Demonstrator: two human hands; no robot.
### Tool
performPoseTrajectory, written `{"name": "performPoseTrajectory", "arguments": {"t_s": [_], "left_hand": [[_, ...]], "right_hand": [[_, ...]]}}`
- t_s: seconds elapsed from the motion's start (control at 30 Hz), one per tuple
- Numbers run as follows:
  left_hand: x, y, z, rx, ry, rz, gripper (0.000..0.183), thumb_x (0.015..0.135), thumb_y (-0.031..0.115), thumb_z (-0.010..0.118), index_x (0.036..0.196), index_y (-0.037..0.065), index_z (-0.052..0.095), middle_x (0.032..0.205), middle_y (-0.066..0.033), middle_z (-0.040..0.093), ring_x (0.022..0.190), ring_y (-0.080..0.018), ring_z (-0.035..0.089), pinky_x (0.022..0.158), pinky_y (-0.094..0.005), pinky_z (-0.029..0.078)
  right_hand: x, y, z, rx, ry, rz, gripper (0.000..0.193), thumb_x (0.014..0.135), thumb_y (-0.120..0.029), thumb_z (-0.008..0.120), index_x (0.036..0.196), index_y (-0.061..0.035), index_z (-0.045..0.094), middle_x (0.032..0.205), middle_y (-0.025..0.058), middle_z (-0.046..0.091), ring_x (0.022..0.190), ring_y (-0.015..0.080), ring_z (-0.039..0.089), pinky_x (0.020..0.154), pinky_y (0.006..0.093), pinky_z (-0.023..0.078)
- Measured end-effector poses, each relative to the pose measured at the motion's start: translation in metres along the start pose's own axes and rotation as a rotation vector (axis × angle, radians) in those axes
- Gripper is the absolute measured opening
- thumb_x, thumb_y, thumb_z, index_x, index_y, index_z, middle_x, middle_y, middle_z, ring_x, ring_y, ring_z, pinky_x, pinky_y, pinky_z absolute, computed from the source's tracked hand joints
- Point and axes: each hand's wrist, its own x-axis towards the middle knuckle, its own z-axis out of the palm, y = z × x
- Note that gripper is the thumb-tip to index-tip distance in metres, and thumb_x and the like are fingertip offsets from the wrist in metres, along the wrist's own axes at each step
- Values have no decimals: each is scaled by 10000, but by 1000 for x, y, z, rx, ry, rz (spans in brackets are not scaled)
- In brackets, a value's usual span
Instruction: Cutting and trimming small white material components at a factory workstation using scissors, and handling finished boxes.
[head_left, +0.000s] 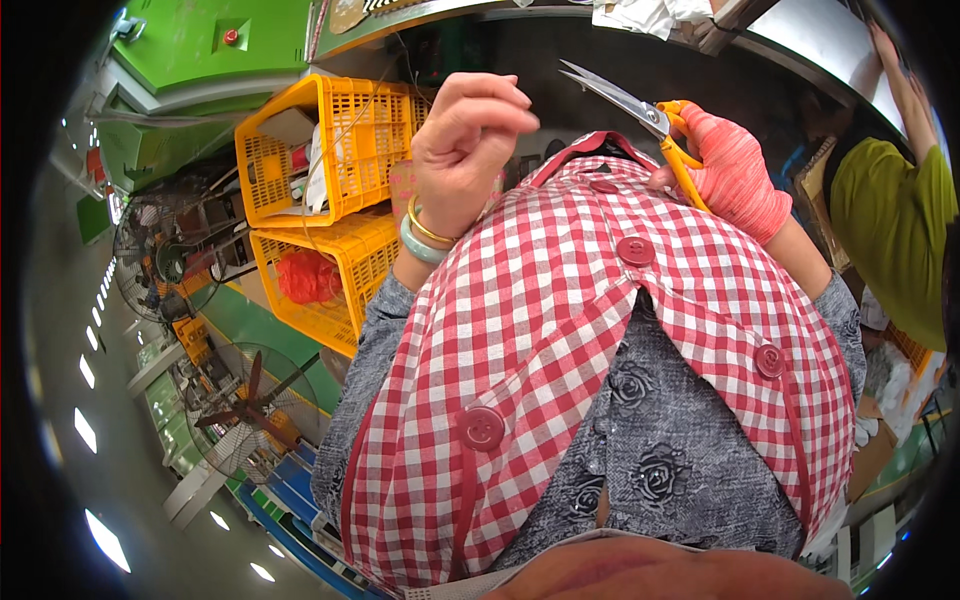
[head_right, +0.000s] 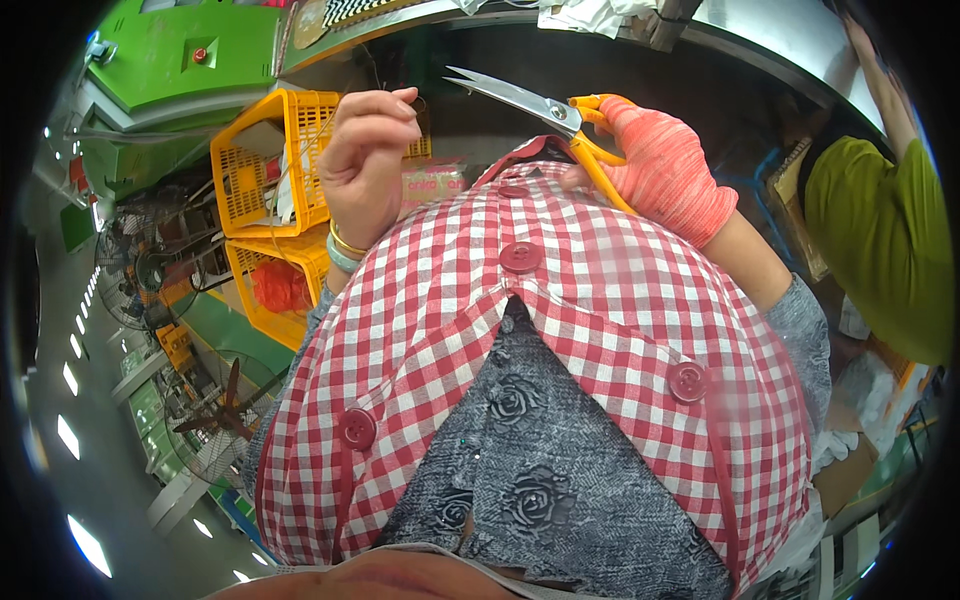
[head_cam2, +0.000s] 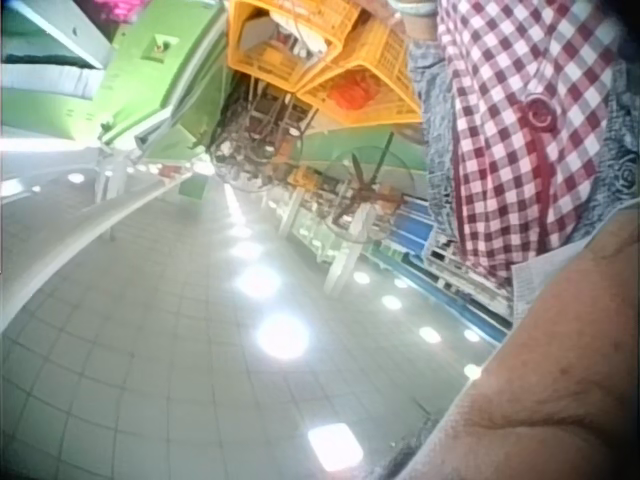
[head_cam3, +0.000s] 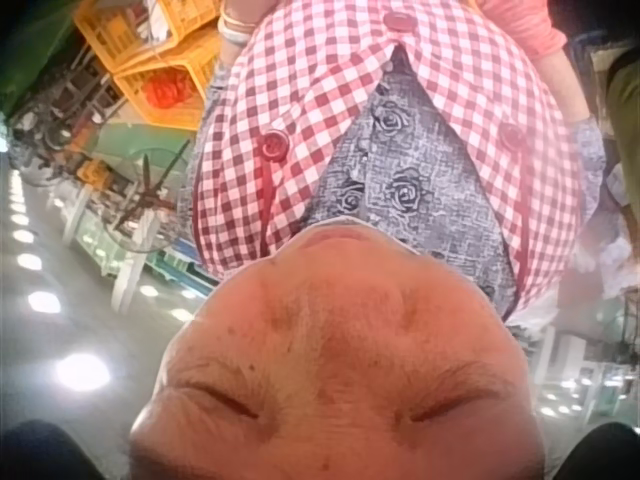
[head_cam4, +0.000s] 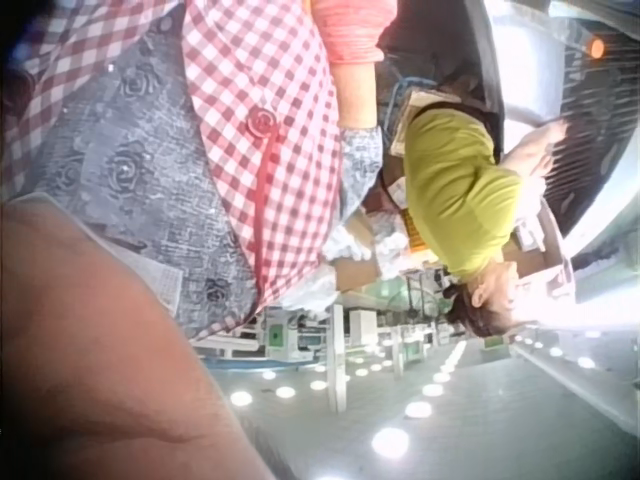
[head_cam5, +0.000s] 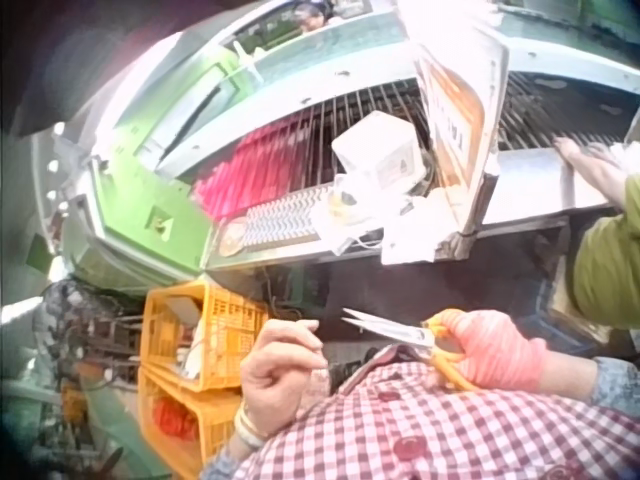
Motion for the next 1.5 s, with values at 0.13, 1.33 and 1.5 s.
{"name": "performPoseTrajectory", "arguments": {"t_s": [0.13,1.33,1.5], "left_hand": [[3,6,-5,-155,-24,-78,154,774,-65,474,825,-25,614,888,-94,572,867,-157,557,795,-256,447],[24,-9,1,-407,-277,-451,290,833,248,595,702,-9,571,629,-10,538,591,-59,486,582,-185,428],[28,-14,29,-469,-383,-601,249,822,215,612,704,-2,579,635,2,532,591,-50,476,559,-187,412]], "right_hand": [[-2,-3,-2,72,33,-52,618,604,-387,779,1021,-16,515,659,35,457,595,106,417,545,243,367],[17,-45,4,1130,-269,50,163,806,-195,566,792,-40,518,599,-19,419,540,61,399,515,195,320],[20,-43,-11,1116,-321,-28,247,767,-261,608,836,-31,552,625,13,499,540,80,475,502,210,375]]}}
